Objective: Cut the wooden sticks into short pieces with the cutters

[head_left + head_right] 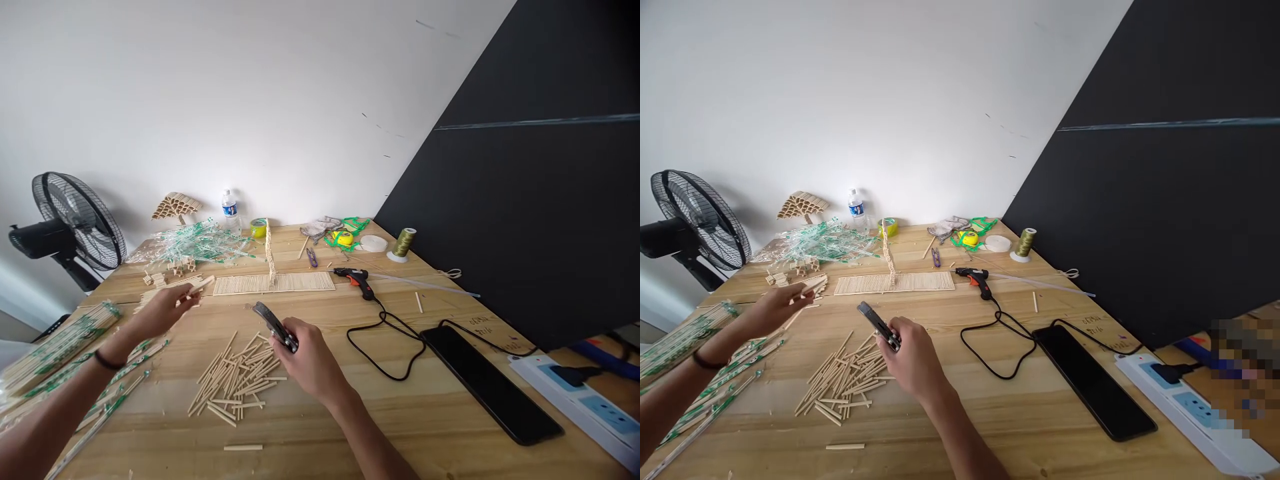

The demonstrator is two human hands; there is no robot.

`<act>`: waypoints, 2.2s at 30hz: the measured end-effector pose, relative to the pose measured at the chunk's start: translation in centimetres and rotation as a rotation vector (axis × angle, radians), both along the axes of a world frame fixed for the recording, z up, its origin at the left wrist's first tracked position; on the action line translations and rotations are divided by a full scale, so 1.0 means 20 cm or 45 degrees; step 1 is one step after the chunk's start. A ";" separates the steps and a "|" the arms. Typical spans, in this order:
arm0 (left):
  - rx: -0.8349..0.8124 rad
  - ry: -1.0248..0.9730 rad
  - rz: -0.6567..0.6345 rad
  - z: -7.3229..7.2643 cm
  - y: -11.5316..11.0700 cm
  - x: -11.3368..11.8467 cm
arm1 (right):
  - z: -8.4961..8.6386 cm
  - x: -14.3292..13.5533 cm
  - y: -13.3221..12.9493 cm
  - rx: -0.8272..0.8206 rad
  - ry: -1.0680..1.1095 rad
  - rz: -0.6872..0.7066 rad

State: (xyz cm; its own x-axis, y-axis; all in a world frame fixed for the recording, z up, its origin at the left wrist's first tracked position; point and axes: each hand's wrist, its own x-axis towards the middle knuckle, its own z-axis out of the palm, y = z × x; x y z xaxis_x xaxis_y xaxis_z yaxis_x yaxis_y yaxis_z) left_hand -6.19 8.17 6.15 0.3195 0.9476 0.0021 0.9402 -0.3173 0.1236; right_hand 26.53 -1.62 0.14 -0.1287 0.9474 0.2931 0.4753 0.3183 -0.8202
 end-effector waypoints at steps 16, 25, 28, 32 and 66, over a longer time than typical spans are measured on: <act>0.044 -0.874 -0.425 -0.38 -0.45 0.34 | -0.06 -0.17 -0.07 0.043 0.413 0.112; -0.175 -0.939 -0.409 -0.35 -0.49 0.34 | -0.04 -0.16 -0.01 0.033 0.241 0.048; -0.227 -0.981 -0.386 -0.32 -0.50 0.35 | 0.01 -0.12 0.02 0.073 0.102 0.128; -0.288 -1.007 -0.318 -0.29 -0.50 0.36 | 0.02 0.02 0.06 0.026 0.157 0.182; -0.151 -0.691 -0.199 -0.35 -0.48 0.37 | -0.10 0.25 0.08 0.093 0.251 -0.234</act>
